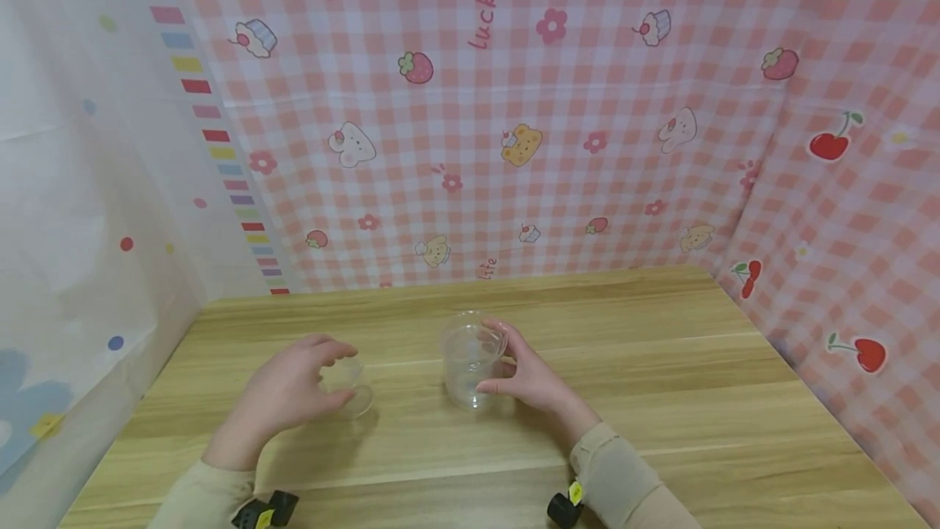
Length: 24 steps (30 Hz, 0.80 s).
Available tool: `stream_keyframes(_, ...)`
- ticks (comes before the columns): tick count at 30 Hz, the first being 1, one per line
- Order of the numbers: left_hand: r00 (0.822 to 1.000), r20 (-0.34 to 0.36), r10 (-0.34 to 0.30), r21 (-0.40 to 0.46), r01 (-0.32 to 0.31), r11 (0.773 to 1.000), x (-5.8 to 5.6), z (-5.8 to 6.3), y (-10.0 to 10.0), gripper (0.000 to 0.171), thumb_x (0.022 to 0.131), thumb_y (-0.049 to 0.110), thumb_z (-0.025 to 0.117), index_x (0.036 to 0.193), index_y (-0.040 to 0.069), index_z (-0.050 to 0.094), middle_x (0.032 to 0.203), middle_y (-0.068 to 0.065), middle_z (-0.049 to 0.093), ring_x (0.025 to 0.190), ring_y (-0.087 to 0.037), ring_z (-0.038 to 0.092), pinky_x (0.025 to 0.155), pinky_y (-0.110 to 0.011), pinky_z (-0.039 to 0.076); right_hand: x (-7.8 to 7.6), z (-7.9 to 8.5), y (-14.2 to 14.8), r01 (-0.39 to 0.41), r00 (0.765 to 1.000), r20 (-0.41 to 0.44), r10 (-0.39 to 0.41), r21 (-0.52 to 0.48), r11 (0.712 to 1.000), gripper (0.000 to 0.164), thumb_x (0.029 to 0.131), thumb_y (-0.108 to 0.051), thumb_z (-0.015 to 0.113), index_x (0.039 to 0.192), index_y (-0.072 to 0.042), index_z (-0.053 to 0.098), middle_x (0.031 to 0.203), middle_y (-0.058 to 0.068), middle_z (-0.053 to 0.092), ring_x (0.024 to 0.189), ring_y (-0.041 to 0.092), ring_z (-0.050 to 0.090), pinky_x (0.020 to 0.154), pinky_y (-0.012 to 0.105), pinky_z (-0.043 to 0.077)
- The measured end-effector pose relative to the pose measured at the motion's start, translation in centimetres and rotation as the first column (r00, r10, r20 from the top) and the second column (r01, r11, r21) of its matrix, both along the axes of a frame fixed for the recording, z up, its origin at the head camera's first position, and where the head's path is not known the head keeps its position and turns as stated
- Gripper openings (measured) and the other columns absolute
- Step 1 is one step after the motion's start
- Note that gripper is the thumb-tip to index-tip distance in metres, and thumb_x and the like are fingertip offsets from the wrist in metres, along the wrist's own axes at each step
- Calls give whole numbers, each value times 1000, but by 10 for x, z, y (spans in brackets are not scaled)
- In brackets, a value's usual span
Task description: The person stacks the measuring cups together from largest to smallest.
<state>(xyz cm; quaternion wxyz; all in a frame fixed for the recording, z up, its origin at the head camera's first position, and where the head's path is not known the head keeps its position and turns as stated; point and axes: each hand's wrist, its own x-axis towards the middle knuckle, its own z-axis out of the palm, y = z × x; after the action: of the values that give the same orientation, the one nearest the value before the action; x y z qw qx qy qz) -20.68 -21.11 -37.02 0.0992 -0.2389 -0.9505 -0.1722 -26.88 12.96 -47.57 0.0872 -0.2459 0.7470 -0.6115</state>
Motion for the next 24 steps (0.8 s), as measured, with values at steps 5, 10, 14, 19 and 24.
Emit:
stream_keyframes(5,1000,-10,-3,6,3,1000,-1,3,4,44,74,24,85,113,7,72,106,-6,68,88,-24,64,69,-39,54,0,0,0,1,1000,1,-1,-1,1000,91,81,-5,81,153,-13,26,153,19,35,138,38,37,110,49,37)
stream_keyframes(10,1000,-11,9,4,-9,1000,-2,5,8,45,76,26,84,115,8,72,108,-6,68,88,-23,65,69,-40,54,0,0,0,1,1000,4,-1,3,1000,92,81,-6,81,153,-14,26,153,19,35,138,38,37,110,48,36)
stream_keyframes(14,1000,-19,16,10,-16,1000,-3,6,10,46,76,27,83,116,9,72,107,-6,68,86,-21,65,67,-38,54,1,1,0,-1,1000,6,1,1,1000,92,81,-6,81,153,-14,26,154,19,35,137,38,37,110,48,36)
stream_keyframes(19,1000,-13,23,34,-23,999,-2,9,13,45,77,28,83,117,10,72,112,-8,67,86,-22,66,66,-38,55,1,1,0,-1,1000,5,1,-5,1000,91,81,-4,81,153,-13,26,154,19,35,138,38,37,110,49,36)
stream_keyframes(24,1000,-20,20,50,-19,999,-2,13,17,46,78,29,82,119,12,71,113,-7,66,82,-19,68,65,-37,55,1,1,0,6,1000,6,-6,3,1000,91,81,-2,80,153,-14,26,154,19,35,138,38,36,111,49,36)
